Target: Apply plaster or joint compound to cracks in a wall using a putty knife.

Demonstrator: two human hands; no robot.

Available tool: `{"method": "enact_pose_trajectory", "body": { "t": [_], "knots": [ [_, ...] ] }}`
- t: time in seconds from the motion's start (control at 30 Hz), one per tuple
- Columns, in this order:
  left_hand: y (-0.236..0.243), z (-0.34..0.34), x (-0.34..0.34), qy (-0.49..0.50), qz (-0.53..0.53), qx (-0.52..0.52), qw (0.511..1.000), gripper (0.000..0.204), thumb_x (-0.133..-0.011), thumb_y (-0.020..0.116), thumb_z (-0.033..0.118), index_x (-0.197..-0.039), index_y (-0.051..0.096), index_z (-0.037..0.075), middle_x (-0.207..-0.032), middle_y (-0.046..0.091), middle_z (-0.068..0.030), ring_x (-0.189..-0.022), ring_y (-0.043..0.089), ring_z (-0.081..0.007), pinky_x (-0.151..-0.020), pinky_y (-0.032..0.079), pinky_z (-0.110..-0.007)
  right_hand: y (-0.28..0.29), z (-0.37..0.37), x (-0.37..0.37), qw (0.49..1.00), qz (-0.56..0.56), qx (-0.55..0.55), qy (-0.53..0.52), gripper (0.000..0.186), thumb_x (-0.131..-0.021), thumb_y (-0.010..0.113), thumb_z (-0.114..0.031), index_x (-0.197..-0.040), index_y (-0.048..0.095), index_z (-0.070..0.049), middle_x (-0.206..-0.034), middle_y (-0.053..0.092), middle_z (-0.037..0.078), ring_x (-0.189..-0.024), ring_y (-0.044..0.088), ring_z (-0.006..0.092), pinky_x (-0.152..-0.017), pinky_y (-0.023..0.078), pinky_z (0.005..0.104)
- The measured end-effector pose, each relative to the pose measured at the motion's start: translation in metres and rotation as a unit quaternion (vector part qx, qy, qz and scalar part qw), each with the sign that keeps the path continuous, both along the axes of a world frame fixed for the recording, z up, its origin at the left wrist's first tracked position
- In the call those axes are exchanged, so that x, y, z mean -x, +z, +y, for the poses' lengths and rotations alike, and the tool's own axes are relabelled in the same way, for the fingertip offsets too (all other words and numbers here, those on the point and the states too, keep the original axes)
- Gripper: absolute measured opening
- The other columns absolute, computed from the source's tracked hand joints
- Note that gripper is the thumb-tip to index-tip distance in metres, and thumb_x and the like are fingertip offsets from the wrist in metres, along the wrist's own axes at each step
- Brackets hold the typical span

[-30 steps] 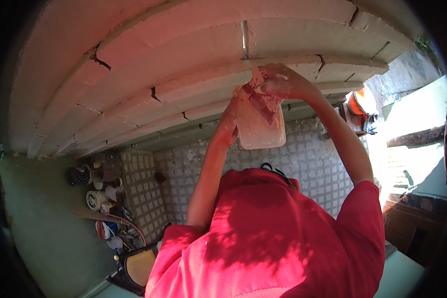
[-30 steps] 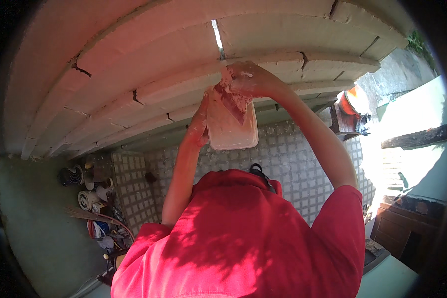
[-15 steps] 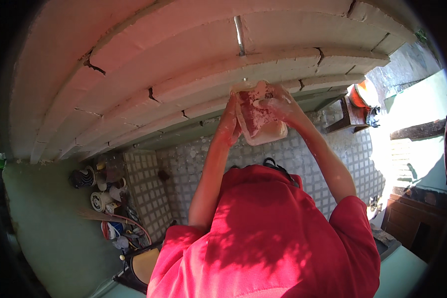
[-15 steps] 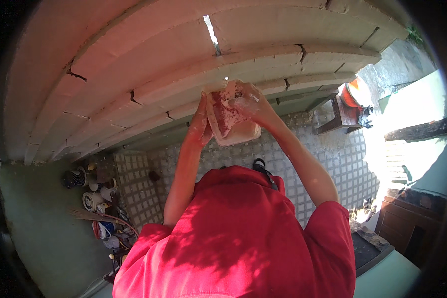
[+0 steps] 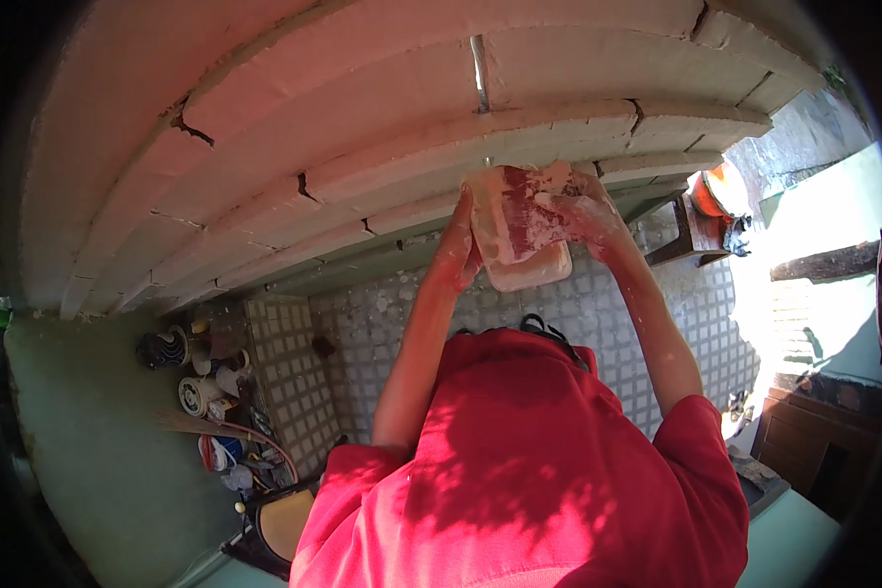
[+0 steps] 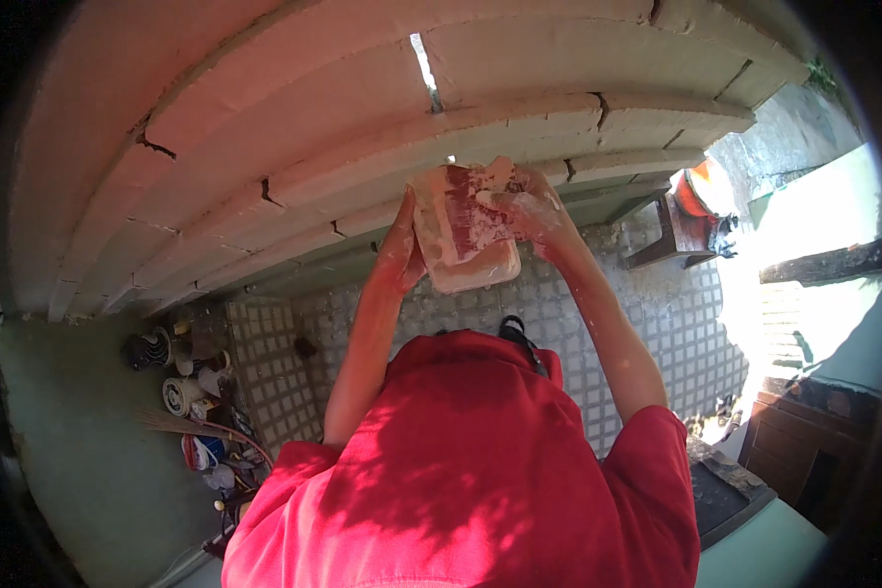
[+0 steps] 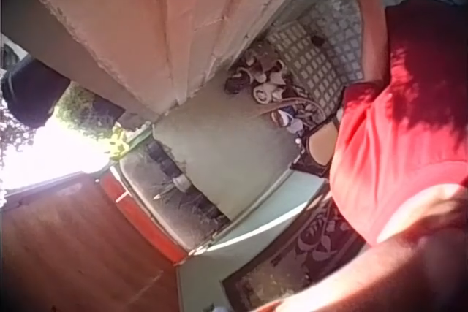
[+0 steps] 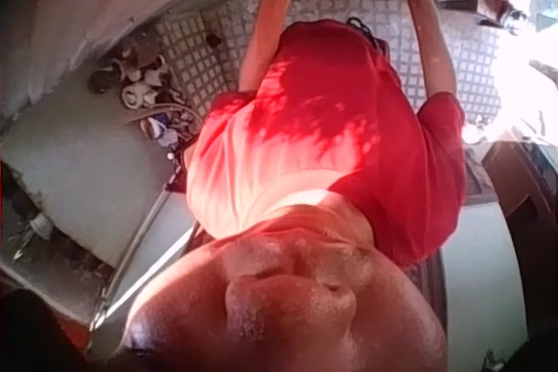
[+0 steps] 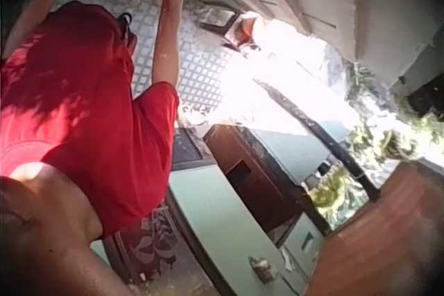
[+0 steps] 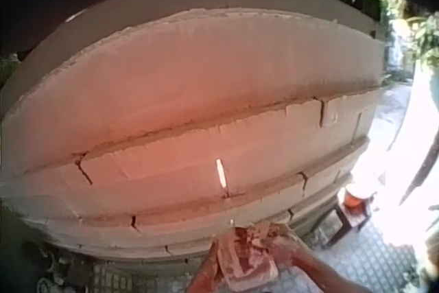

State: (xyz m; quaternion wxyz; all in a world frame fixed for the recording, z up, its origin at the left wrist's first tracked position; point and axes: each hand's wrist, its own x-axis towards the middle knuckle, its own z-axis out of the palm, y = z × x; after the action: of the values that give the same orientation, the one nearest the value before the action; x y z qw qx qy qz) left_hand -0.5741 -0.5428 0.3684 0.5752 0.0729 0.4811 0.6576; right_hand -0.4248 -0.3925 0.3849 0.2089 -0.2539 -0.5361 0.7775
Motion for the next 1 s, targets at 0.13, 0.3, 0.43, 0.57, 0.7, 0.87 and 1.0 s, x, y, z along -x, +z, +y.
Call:
{"method": "enact_pose_trajectory", "body": {
  "t": [0.13, 0.3, 0.43, 0.57, 0.7, 0.87, 1.0],
  "knots": [
    [0.003, 0.002, 0.0, 0.007, -0.001, -0.017, 1.0, 0.081, -0.091, 0.041, 0.069, -0.145, 0.036, 0.009, -0.141, 0.049, -0.0063, -0.124, 0.052, -0.0201, -0.101, 0.044, -0.037, 0.033, -0.015, -0.009, 0.998, 0.017, -0.056, 0.003, 0.038, -0.085, 0.07, -0.011, -0.118, 0.059, 0.004, -0.105, 0.067, 0.008, -0.091, 0.062, 0.0125, -0.079, 0.053, 0.0294],
    [0.008, 0.007, 0.001, 0.004, -0.006, -0.042, 0.999, 0.078, -0.094, 0.037, 0.068, -0.146, 0.036, 0.01, -0.142, 0.048, -0.0052, -0.125, 0.051, -0.0203, -0.102, 0.044, -0.037, 0.047, -0.035, -0.01, 0.973, 0.02, -0.217, -0.081, 0.026, -0.089, 0.065, -0.008, -0.111, 0.065, 0.005, -0.095, 0.071, 0.004, -0.084, 0.059, 0.0072, -0.077, 0.05, 0.0248],
    [0.005, 0.01, 0.005, -0.001, -0.019, -0.048, 0.999, 0.078, -0.094, 0.037, 0.068, -0.146, 0.037, 0.01, -0.142, 0.048, -0.0054, -0.125, 0.051, -0.0205, -0.102, 0.044, -0.037, 0.039, -0.034, -0.01, 0.963, 0.034, -0.257, -0.07, 0.025, -0.089, 0.063, -0.005, -0.112, 0.065, 0.005, -0.096, 0.071, 0.005, -0.083, 0.06, 0.0073, -0.077, 0.05, 0.0249],
    [0.013, 0.012, 0.002, 0.008, -0.012, -0.046, 0.999, 0.078, -0.093, 0.037, 0.069, -0.145, 0.037, 0.01, -0.143, 0.048, -0.0055, -0.125, 0.051, -0.0207, -0.102, 0.044, -0.037, 0.043, -0.04, -0.012, 0.962, 0.075, -0.233, -0.12, 0.025, -0.09, 0.065, -0.004, -0.112, 0.065, 0.006, -0.097, 0.071, 0.005, -0.084, 0.06, 0.0077, -0.078, 0.05, 0.0247],
    [0.013, 0.009, 0.004, 0.001, 0.003, -0.068, 0.998, 0.078, -0.093, 0.037, 0.068, -0.145, 0.037, 0.01, -0.142, 0.048, -0.0057, -0.125, 0.052, -0.0208, -0.1, 0.046, -0.036, 0.037, -0.035, -0.013, 0.967, 0.062, -0.226, -0.101, 0.026, -0.09, 0.065, -0.004, -0.114, 0.064, 0.006, -0.1, 0.07, 0.006, -0.087, 0.061, 0.0087, -0.08, 0.05, 0.0248],
    [0.014, 0.009, 0.003, 0.041, -0.015, -0.047, 0.998, 0.077, -0.093, 0.04, 0.067, -0.144, 0.038, 0.008, -0.14, 0.05, -0.0066, -0.123, 0.054, -0.0211, -0.099, 0.047, -0.035, 0.031, -0.034, -0.007, 0.969, 0.124, -0.127, -0.171, 0.025, -0.09, 0.065, -0.004, -0.114, 0.061, 0.003, -0.107, 0.068, 0.008, -0.093, 0.063, 0.012, -0.086, 0.051, 0.0285],
    [0.02, 0.018, 0.003, 0.067, -0.026, -0.062, 0.995, 0.075, -0.094, 0.044, 0.064, -0.143, 0.038, 0.008, -0.139, 0.051, -0.0069, -0.123, 0.054, -0.0211, -0.101, 0.047, -0.036, 0.04, -0.031, 0.002, 0.949, 0.17, -0.122, -0.236, 0.023, -0.089, 0.066, -0.005, -0.111, 0.061, 0.003, -0.101, 0.067, 0.004, -0.089, 0.059, 0.008, -0.082, 0.049, 0.0245]
  ]
}}
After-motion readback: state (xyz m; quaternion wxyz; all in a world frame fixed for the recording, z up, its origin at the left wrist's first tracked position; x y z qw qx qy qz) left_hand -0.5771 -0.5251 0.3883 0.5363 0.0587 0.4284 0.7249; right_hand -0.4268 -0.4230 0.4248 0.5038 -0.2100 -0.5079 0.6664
